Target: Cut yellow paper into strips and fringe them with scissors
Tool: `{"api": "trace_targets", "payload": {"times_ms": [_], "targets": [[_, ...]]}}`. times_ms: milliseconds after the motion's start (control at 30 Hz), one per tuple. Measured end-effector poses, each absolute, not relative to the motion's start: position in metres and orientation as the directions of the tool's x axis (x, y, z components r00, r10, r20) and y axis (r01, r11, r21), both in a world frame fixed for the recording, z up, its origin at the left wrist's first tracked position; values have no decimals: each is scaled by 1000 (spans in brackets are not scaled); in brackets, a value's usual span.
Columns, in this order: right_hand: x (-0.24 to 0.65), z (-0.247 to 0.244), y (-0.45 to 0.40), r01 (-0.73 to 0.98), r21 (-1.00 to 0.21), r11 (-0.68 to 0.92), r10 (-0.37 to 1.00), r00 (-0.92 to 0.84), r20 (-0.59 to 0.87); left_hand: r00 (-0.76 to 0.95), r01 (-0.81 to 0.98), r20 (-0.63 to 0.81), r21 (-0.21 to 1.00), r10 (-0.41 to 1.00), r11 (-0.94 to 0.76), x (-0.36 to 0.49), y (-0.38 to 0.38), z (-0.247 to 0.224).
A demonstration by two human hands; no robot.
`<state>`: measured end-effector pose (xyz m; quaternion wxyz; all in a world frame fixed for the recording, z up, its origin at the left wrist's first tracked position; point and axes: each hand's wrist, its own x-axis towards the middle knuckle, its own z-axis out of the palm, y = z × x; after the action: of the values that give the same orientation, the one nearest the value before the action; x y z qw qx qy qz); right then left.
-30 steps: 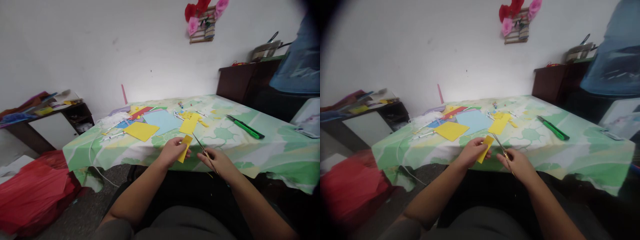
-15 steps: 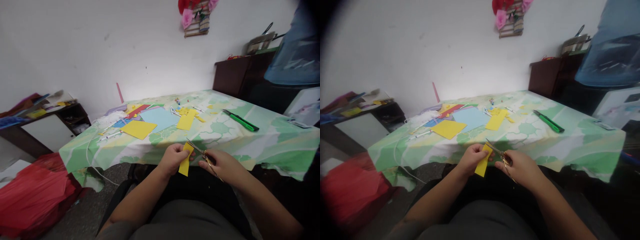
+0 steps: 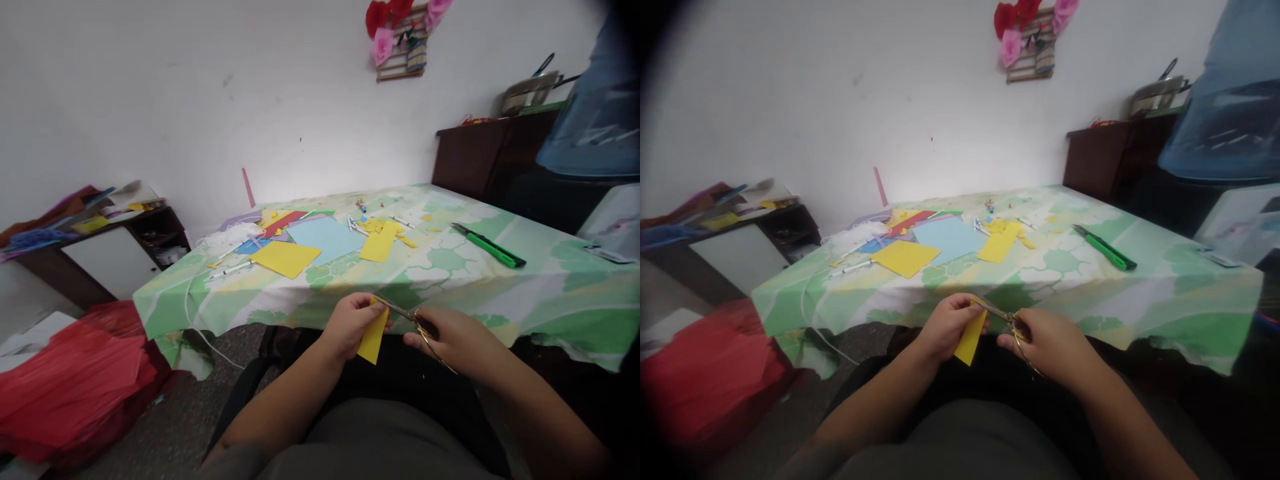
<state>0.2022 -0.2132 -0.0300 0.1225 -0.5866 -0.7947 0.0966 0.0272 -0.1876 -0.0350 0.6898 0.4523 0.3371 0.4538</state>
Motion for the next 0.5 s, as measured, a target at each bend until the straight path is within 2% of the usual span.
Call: {"api": "trace_targets", "payload": {"times_ms": [300,500], "targets": [[199,-30,-212,911,-287,295,955,-288,68,316,-165,-60,979,947,117,27,-194,-28],[197,-31,-212,899,-308,312,949,-310,55,310,-150,-53,983,949,104,30,-193,-28]]}}
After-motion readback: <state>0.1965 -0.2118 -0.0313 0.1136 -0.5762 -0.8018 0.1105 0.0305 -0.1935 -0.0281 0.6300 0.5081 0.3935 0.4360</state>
